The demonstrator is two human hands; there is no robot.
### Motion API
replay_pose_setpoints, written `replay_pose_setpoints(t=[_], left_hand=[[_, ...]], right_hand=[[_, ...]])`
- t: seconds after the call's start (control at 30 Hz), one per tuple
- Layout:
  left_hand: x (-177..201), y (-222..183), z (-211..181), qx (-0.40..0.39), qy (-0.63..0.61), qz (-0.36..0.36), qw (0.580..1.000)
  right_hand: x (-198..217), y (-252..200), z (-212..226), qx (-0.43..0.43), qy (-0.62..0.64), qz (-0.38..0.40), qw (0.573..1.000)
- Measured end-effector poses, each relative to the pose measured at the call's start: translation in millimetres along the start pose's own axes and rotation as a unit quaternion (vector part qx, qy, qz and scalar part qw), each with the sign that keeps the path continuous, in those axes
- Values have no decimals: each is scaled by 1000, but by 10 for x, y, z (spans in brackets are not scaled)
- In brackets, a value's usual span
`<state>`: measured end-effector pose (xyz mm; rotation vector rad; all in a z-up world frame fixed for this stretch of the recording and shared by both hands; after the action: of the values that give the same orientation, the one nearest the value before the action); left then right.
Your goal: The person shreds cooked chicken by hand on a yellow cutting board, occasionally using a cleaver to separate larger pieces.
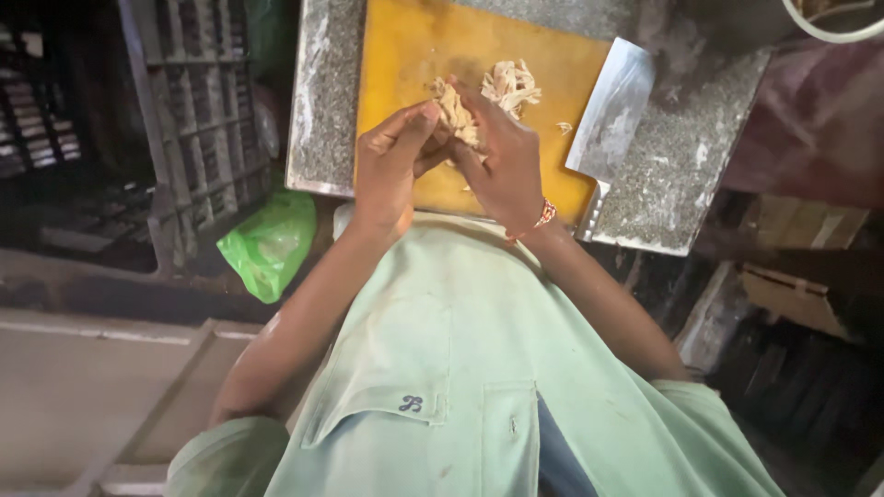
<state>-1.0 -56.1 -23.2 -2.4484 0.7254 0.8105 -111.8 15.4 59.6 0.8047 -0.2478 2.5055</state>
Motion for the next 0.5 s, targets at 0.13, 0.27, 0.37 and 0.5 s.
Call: replay_pose_setpoints(t=[0.13,0.27,0.37,0.5], left_hand=[[-13,-52,-18,-24,-2,-18,1000],[0,-51,30,-48,31,-18,998],[22,-24,103,-62,40,-17,997],[78,-5,195,-59,34,-43,997]], right_hand=[[-44,0,-154,-65,73,30,995],[-75,-11,-373,-114,157,20,981],[-112,9,-594,-158,292,25,943],[-128,48,-770,-178,531,55,826]])
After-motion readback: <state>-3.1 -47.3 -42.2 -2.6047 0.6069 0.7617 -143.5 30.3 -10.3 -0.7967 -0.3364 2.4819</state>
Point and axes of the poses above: each hand's wrist, its own y-axis towards the middle knuckle, its own x-axis out of the back of the hand, z = x × y, the point moved 7 cm from there along y, towards the middle knuckle, and after that the axes turned 11 degrees about -x, right-handed, at the moved point
